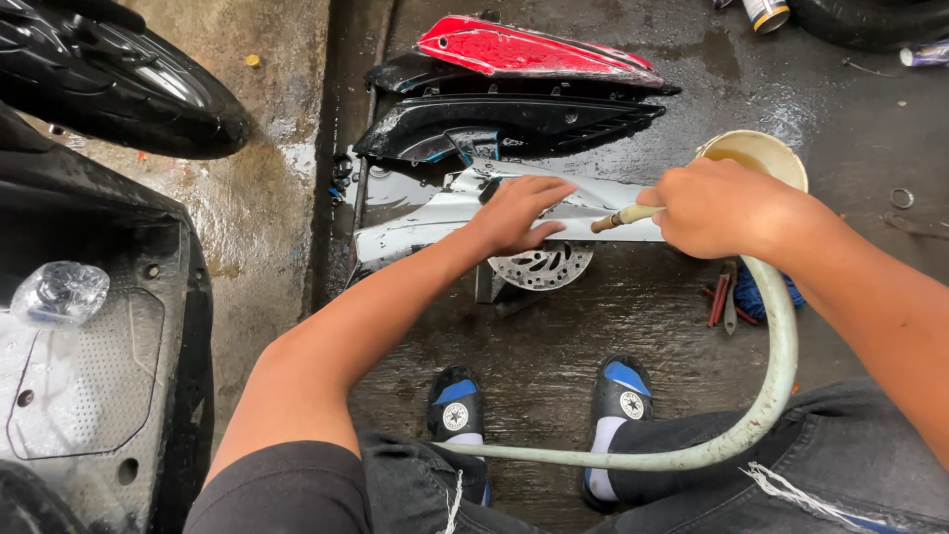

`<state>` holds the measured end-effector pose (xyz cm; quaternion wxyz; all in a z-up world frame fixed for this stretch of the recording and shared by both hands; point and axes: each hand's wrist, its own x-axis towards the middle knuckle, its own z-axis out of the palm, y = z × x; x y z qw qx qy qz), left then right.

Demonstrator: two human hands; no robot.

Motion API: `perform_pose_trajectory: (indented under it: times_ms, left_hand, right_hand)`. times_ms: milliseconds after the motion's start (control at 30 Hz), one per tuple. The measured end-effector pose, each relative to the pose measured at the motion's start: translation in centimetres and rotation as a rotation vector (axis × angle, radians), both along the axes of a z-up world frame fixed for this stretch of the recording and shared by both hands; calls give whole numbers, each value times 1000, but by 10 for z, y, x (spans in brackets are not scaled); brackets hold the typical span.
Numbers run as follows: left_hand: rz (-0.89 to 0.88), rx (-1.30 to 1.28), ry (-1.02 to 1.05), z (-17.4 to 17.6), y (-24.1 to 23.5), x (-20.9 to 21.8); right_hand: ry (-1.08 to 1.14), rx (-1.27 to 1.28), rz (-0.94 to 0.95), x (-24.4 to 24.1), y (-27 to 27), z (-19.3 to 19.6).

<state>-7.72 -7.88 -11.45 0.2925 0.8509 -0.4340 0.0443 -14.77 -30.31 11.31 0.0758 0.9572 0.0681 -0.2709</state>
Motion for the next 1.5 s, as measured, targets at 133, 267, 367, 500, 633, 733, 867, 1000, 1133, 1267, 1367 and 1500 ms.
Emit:
perform_pose_trajectory:
  times_ms: [133, 267, 367, 500, 633, 733, 867, 1000, 1133, 1267, 1367, 1500]
  left_hand:
    - [-77, -24, 198, 33, -27, 1]
    - [-126, -28, 227, 47, -35, 11]
    - [-150, 8, 211, 49, -36, 16]
    - [-121, 19, 194, 47, -37, 18]
    - [-106, -52, 124, 40, -38, 25]
    - [-86, -86, 92, 38, -37, 28]
    - [-47, -95, 76, 45, -34, 25]
    - [-22, -121, 21, 56, -26, 19]
    - [77, -52, -80, 74, -3, 25]
    - [242, -4, -27, 122, 51, 24]
    - [252, -134, 101, 163, 95, -4]
    - [19, -35, 593, 158, 113, -58]
  right_hand:
    - [-8, -3, 27, 1, 6, 1]
    - [-73, 25, 87, 1, 10, 7]
    - [-85, 76, 40, 2, 10, 12]
    - [-104, 101, 37, 8, 7, 5]
    - [-97, 88, 24, 12, 9, 4]
    - [-106, 72, 50, 14, 10, 4]
    - [-83, 88, 21, 16, 15, 7]
    - [-140, 110, 84, 21, 13, 1]
    - [-162, 217, 50, 18, 30, 20]
    - [-174, 420, -80, 20, 52, 48]
    - [-239, 576, -116, 30, 65, 58]
    - [-344, 776, -100, 53, 85, 58]
